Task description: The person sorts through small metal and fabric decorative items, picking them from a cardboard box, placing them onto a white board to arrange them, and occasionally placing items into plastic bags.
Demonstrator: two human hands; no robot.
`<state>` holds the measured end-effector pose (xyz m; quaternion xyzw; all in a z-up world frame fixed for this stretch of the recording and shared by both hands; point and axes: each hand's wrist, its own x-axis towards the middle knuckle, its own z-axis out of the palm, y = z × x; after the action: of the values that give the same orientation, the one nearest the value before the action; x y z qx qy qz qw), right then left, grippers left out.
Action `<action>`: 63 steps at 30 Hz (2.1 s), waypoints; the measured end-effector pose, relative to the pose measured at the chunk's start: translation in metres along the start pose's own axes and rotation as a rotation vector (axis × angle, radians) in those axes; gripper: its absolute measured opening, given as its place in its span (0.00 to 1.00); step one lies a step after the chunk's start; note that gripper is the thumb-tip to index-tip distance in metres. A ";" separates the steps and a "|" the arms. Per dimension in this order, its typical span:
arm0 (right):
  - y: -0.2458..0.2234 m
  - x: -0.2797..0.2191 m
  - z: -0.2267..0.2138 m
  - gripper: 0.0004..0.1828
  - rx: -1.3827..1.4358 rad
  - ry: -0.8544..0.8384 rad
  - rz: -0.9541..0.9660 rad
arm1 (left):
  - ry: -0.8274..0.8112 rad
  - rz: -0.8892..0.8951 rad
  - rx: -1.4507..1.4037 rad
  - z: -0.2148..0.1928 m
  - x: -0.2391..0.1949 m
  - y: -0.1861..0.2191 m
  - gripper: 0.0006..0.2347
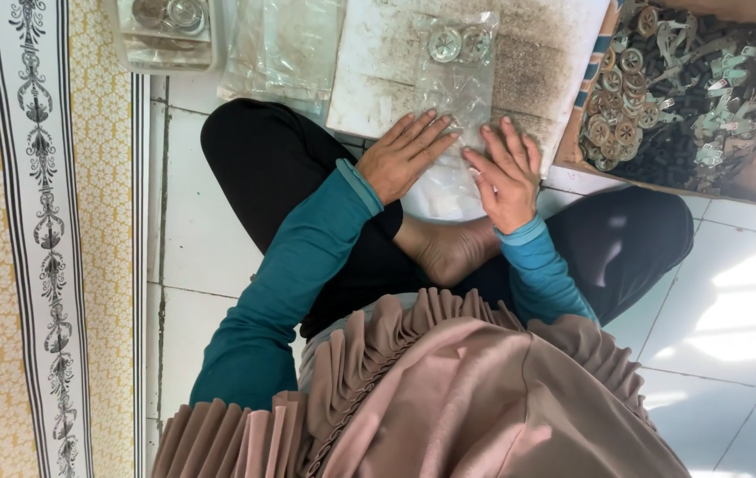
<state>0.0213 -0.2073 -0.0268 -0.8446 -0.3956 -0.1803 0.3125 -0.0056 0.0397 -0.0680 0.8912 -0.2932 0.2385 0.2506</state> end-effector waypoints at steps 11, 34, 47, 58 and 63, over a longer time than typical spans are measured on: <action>0.002 -0.002 -0.016 0.14 0.094 0.091 0.057 | -0.024 -0.080 -0.261 -0.012 -0.006 -0.003 0.16; -0.044 -0.031 -0.023 0.19 -0.005 0.173 0.110 | -0.011 -0.097 -0.242 -0.014 -0.003 0.002 0.15; -0.061 -0.031 -0.031 0.13 0.158 0.203 0.338 | 0.035 -0.051 -0.007 -0.008 0.001 0.008 0.18; -0.037 -0.022 -0.056 0.18 0.290 0.144 0.167 | 0.127 -0.032 0.028 -0.006 0.003 0.009 0.16; 0.006 0.000 -0.059 0.28 -0.099 0.008 0.047 | 0.114 -0.013 0.049 -0.007 0.003 0.009 0.16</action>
<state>0.0232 -0.2498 0.0145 -0.8675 -0.3648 -0.1957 0.2759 -0.0113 0.0360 -0.0579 0.8838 -0.2668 0.2945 0.2468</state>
